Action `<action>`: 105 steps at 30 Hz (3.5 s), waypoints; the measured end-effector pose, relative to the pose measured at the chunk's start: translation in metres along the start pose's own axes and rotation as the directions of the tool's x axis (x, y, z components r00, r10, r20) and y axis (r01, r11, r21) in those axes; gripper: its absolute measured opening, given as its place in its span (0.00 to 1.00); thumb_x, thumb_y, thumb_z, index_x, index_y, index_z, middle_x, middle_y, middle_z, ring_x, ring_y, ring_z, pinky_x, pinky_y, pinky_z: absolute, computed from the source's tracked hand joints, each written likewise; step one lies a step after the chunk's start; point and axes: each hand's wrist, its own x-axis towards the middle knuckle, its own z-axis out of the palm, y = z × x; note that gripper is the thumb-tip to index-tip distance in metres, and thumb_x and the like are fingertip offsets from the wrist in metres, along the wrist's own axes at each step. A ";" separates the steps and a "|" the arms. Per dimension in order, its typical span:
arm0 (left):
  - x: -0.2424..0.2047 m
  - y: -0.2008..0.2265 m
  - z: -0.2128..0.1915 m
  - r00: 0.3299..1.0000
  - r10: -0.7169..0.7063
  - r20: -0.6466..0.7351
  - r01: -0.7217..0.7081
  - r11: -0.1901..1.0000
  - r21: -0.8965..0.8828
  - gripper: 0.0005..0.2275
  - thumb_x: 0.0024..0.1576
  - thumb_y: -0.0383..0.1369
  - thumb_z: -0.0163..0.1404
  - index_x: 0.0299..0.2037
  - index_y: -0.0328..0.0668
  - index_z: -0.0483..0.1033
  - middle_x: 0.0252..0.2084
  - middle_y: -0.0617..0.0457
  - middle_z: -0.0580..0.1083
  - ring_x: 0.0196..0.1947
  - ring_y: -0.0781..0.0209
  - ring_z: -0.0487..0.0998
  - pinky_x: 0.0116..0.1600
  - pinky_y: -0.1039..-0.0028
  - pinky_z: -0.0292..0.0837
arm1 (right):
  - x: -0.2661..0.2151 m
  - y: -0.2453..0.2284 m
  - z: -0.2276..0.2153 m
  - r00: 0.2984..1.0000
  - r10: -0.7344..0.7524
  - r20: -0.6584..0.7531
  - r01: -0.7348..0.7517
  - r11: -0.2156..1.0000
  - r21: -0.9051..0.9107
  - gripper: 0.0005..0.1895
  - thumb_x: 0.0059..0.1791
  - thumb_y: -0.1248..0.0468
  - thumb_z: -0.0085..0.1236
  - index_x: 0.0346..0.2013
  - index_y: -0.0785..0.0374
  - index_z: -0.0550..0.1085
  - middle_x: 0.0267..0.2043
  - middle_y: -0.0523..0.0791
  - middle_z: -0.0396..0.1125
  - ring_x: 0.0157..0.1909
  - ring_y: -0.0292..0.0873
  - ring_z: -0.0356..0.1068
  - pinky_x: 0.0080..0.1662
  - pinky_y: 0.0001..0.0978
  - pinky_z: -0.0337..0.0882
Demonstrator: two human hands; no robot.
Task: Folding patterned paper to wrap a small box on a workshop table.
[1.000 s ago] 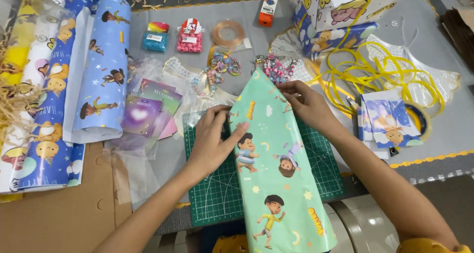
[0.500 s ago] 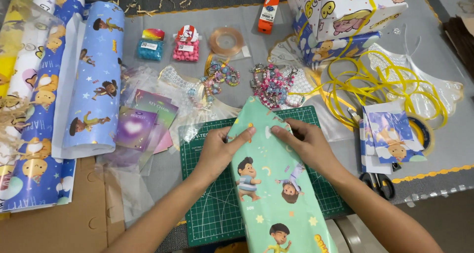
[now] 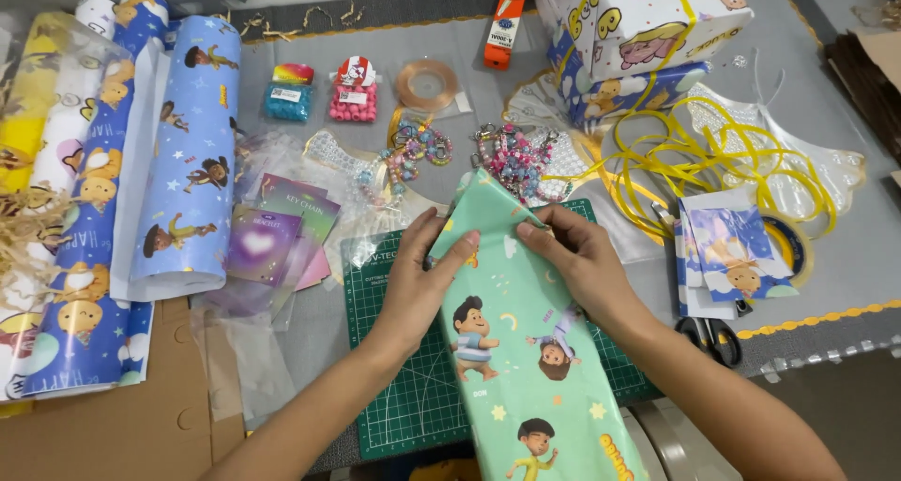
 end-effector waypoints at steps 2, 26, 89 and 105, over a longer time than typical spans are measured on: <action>-0.016 0.028 0.001 0.997 -0.054 0.055 0.058 0.995 -0.076 0.29 0.50 0.48 0.53 0.64 0.54 0.73 0.70 0.59 0.66 0.69 0.63 0.67 0.66 0.65 0.71 | -0.005 -0.017 0.000 0.998 -0.047 -0.033 0.048 0.999 0.021 0.09 0.53 0.57 0.60 0.32 0.57 0.73 0.26 0.38 0.66 0.26 0.31 0.65 0.28 0.22 0.63; -0.096 0.045 -0.013 0.215 0.903 0.372 -0.967 0.143 0.210 0.14 0.59 0.47 0.56 0.46 0.49 0.80 0.67 0.41 0.60 0.71 0.36 0.65 0.80 0.30 0.56 | -0.064 0.018 -0.044 0.821 -0.560 -0.111 0.570 0.797 0.198 0.23 0.51 0.57 0.54 0.57 0.64 0.69 0.67 0.60 0.65 0.74 0.57 0.63 0.69 0.49 0.66; -0.121 0.032 0.005 0.373 0.872 0.317 -0.919 0.299 0.258 0.08 0.60 0.43 0.55 0.37 0.56 0.84 0.61 0.47 0.65 0.65 0.35 0.68 0.76 0.26 0.54 | -0.107 0.015 0.007 -0.057 -0.972 -0.229 0.607 0.148 -0.780 0.23 0.50 0.46 0.52 0.48 0.41 0.50 0.47 0.22 0.53 0.74 0.29 0.49 0.81 0.56 0.42; -0.115 0.032 0.009 0.381 0.882 0.276 -0.913 0.312 0.265 0.10 0.60 0.44 0.56 0.46 0.54 0.81 0.61 0.44 0.64 0.65 0.37 0.69 0.78 0.28 0.53 | -0.202 -0.023 -0.043 0.483 -0.864 0.143 0.668 0.258 -0.698 0.08 0.50 0.53 0.55 0.40 0.41 0.81 0.43 0.27 0.75 0.45 0.23 0.75 0.51 0.25 0.75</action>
